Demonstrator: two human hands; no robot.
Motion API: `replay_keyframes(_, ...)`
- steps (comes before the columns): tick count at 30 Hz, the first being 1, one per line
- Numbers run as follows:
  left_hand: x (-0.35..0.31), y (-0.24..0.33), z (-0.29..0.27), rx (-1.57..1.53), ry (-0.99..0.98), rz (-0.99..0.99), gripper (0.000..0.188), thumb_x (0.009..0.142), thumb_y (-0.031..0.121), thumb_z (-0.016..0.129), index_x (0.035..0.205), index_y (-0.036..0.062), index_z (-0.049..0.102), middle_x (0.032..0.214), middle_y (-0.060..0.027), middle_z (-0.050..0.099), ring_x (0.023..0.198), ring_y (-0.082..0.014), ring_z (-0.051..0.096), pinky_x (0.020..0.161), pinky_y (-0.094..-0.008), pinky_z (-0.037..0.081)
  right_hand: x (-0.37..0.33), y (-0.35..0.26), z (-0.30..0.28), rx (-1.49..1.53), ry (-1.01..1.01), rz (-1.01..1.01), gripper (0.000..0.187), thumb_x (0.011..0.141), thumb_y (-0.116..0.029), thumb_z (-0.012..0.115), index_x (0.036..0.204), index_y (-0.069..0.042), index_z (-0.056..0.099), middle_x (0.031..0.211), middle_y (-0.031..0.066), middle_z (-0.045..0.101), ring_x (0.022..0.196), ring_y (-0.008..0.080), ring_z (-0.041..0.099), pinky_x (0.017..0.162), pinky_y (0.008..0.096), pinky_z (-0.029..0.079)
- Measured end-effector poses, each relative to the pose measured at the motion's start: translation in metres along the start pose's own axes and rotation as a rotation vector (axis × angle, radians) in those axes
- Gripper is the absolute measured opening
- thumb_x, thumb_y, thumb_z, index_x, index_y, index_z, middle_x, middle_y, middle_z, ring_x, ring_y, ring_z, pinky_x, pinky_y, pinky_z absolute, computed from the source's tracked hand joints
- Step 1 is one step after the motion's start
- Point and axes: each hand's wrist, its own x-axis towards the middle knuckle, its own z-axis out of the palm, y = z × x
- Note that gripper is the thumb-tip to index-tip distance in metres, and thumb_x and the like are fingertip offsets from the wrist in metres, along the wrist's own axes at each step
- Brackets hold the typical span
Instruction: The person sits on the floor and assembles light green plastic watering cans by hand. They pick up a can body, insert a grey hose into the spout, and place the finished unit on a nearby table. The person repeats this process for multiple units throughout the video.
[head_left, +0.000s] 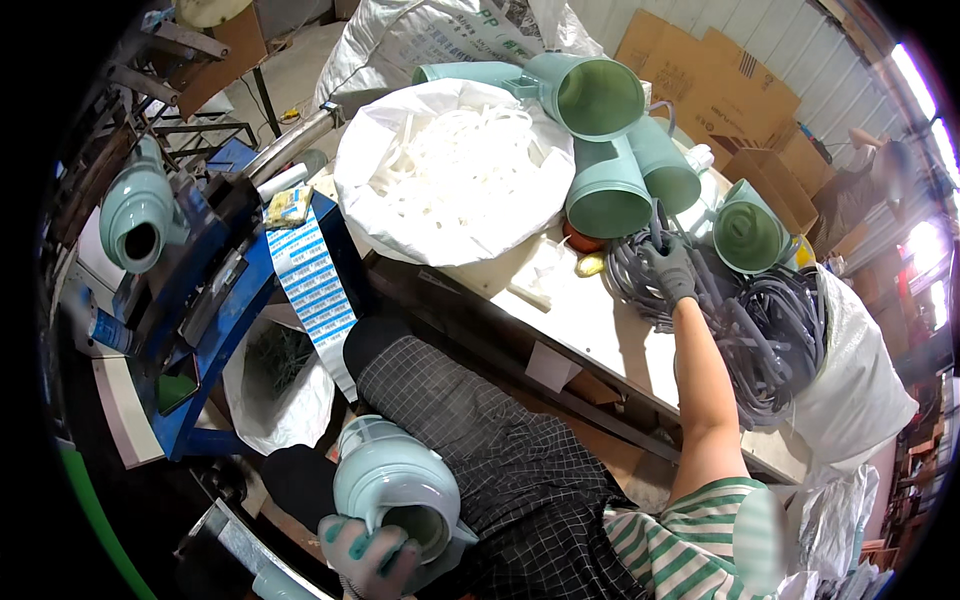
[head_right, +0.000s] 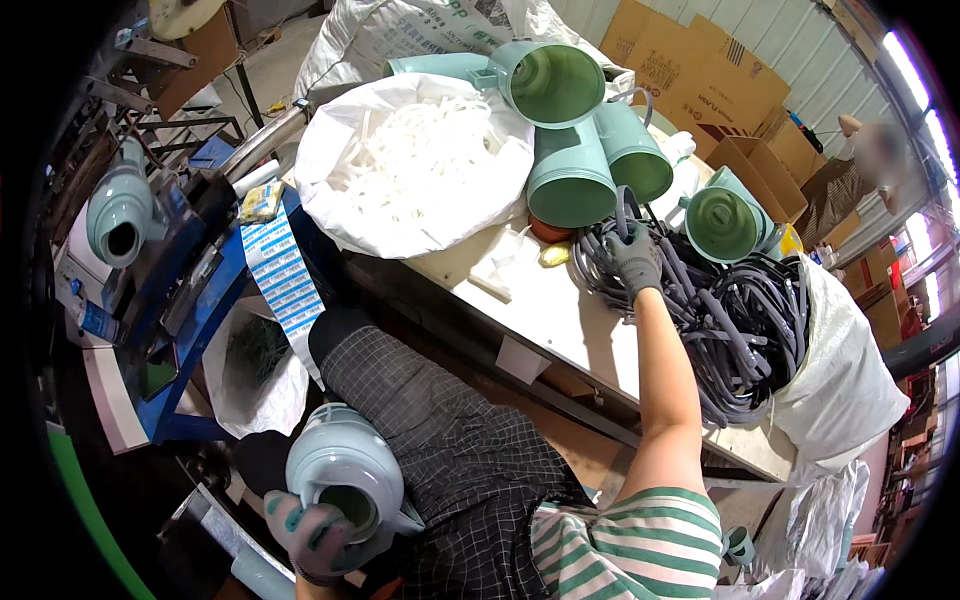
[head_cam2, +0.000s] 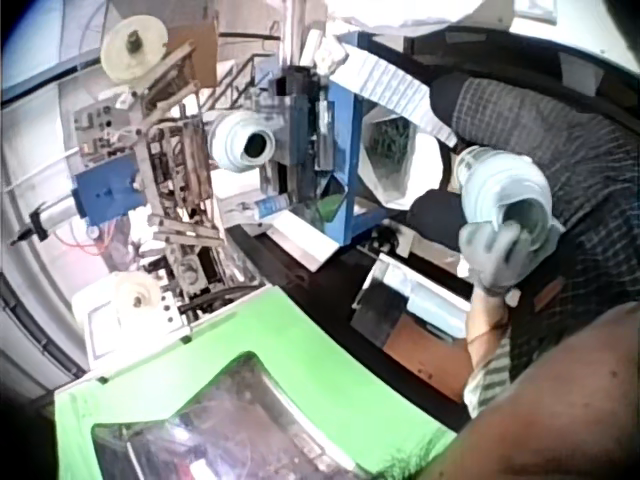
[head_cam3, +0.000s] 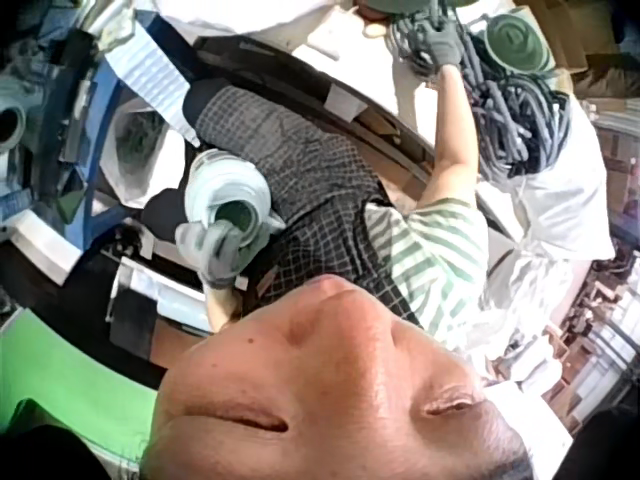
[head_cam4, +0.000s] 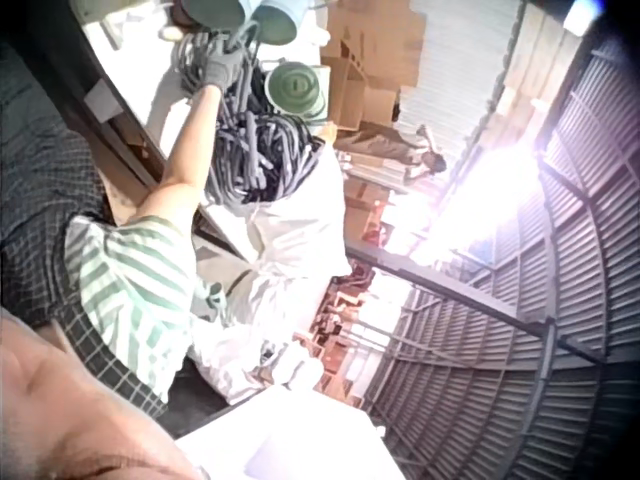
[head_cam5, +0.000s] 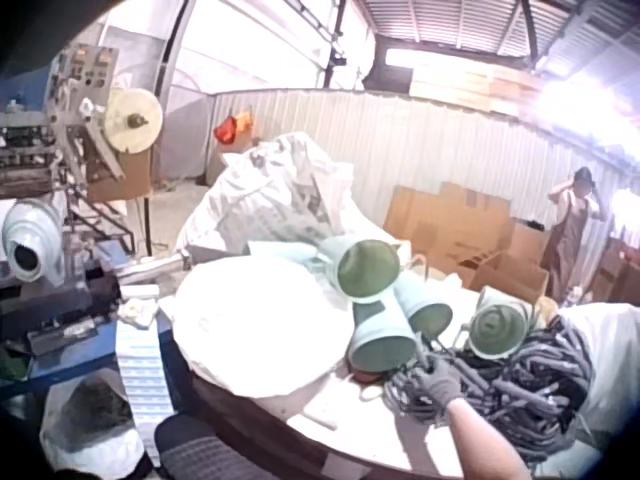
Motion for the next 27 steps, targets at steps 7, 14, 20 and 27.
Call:
replay_keyframes(7, -0.076, 0.001, 0.029, -0.277, 0.32, -0.522, 0.056, 0.091, 0.053, 0.071, 0.126, 0.0102, 0.063, 0.12, -0.0117, 0.063, 0.097, -0.0271, 0.06, 0.082, -0.0477, 0.045, -0.051, -0.08, -0.013, 0.926, 0.493, -0.203, 0.017, 0.103, -0.01, 0.061, 0.114, 0.001, 0.064, 0.101, 0.0059, 0.063, 0.089, 0.0152, 0.059, 0.082, 0.0303, 0.051)
replay_keyframes(14, 0.033, -0.038, -0.02, 0.237, 0.555, -0.396, 0.103, 0.086, 0.05, 0.079, 0.156, -0.0083, 0.031, 0.155, -0.0295, 0.038, 0.138, -0.0421, 0.045, 0.114, -0.0574, 0.04, -0.178, -0.261, -0.06, 0.924, -0.188, -1.093, 0.026, 0.08, -0.018, 0.081, 0.1, -0.006, 0.07, 0.093, 0.0129, 0.069, 0.083, 0.0336, 0.068, 0.073, 0.0434, 0.054)
replay_keyframes(20, -0.024, -0.064, -0.01, 0.149, 0.41, -0.311, 0.058, 0.111, 0.036, 0.052, 0.155, 0.0024, 0.038, 0.135, -0.0243, 0.061, 0.11, -0.0345, 0.066, 0.096, -0.0502, 0.059, -0.27, -0.323, -0.034, 1.462, -0.695, -0.965, 0.072, 0.076, -0.034, 0.083, 0.138, -0.003, 0.062, 0.129, 0.0218, 0.062, 0.115, 0.0392, 0.065, 0.098, 0.0463, 0.053)
replay_keyframes(27, -0.04, -0.073, -0.003, -0.509, 0.953, -0.959, 0.062, 0.111, 0.037, 0.045, 0.16, 0.0008, 0.034, 0.15, -0.0235, 0.05, 0.129, -0.0353, 0.056, 0.111, -0.0489, 0.047, -0.326, -0.323, -0.027, 1.464, -0.465, -1.472, 0.073, 0.079, -0.048, 0.083, 0.133, -0.004, 0.061, 0.12, 0.0176, 0.065, 0.106, 0.0354, 0.064, 0.091, 0.0466, 0.051)
